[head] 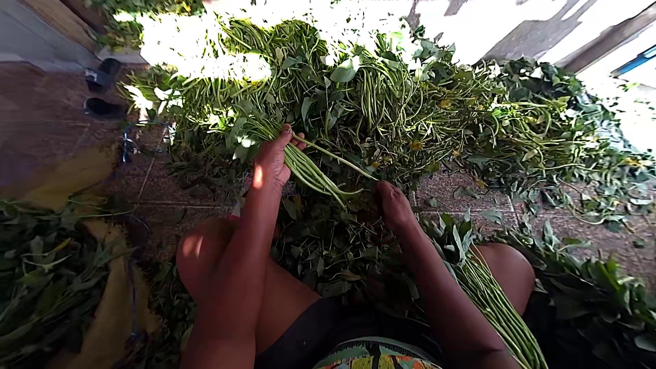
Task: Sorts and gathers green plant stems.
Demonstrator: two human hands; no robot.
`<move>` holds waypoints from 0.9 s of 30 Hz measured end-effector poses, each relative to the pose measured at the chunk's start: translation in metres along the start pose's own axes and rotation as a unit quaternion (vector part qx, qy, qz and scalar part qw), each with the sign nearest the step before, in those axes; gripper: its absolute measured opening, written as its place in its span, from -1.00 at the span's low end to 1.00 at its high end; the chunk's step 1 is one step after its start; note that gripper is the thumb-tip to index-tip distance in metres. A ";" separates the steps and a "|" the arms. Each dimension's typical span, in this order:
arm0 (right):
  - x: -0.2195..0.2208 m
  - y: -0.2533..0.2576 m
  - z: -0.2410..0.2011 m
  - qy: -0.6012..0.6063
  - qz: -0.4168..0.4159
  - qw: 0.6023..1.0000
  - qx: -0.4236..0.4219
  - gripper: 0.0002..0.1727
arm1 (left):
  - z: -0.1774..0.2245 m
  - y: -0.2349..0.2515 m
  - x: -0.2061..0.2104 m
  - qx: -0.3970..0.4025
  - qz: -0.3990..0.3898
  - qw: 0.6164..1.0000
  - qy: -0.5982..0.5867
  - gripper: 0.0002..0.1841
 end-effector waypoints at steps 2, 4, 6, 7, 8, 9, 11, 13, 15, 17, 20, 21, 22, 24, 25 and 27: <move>0.003 0.009 -0.007 0.294 0.045 0.953 0.049 -0.59 | -0.002 -0.005 0.009 0.016 -0.011 1.000 -0.020 -0.93; -0.001 0.019 -0.014 0.450 0.087 0.886 0.064 -0.63 | 0.004 -0.008 0.013 0.060 -0.016 0.997 -0.044 -0.94; -0.022 0.031 -0.016 0.483 0.142 0.863 0.037 -0.64 | 0.020 -0.005 0.009 0.130 -0.009 0.987 -0.091 -0.92; -0.036 0.036 -0.019 0.436 0.165 0.884 0.016 -0.66 | 0.029 -0.005 0.007 0.157 -0.009 0.982 -0.109 -0.89; -0.052 0.039 -0.025 0.348 0.176 0.921 -0.006 -0.73 | 0.037 -0.005 0.004 0.170 -0.009 0.978 -0.118 -0.85; -0.068 0.043 -0.033 0.247 0.186 0.951 -0.027 -0.71 | 0.043 -0.005 0.002 0.172 -0.008 0.977 -0.125 -0.83; -0.100 0.068 -0.053 0.074 0.205 0.975 -0.052 -0.51 | 0.047 -0.006 0.002 0.154 -0.009 0.979 -0.134 -0.83; -0.129 0.114 -0.068 0.001 0.260 0.964 -0.059 -0.44 | 0.045 -0.008 0.000 0.137 -0.041 0.982 -0.123 -0.86; -0.151 0.169 -0.077 -0.036 0.279 0.959 -0.045 -0.40 | 0.046 -0.009 0.001 0.142 -0.084 0.981 -0.099 -0.85; -0.160 0.211 -0.078 -0.099 0.260 0.960 0.001 -0.23 | 0.047 -0.012 0.005 0.161 -0.102 0.979 -0.075 -0.80; -0.153 0.237 -0.083 -0.118 0.250 0.961 0.003 -0.24 | 0.045 -0.009 0.009 0.134 -0.106 0.983 -0.065 -0.68; -0.147 0.236 -0.089 -0.071 0.267 0.960 -0.038 -0.36 | 0.041 -0.006 0.010 0.107 -0.106 0.986 -0.067 -0.67; -0.139 0.231 -0.097 -0.027 0.274 0.958 -0.084 -0.43 | 0.037 -0.005 0.011 0.078 -0.103 0.990 -0.064 -0.69; -0.117 0.210 -0.113 0.006 0.264 0.950 -0.167 -0.50 | 0.030 -0.004 0.015 0.035 -0.096 0.993 -0.057 -0.76; -0.108 0.196 -0.117 0.007 0.244 0.949 -0.198 -0.53 | 0.028 -0.004 0.018 0.022 -0.094 0.994 -0.050 -0.79; -0.090 0.165 -0.115 0.002 0.216 0.943 -0.254 -0.59 | 0.025 -0.006 0.025 0.005 -0.098 0.995 -0.032 -0.83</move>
Point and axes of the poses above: each hand's wrist, its own y-axis towards the middle knuckle, its own x-axis out of the palm, z = x × y, the point moved 3 cm from there along y, towards the middle knuckle, and after that the axes turned 6 degrees about -z, right-handed, at the moved point
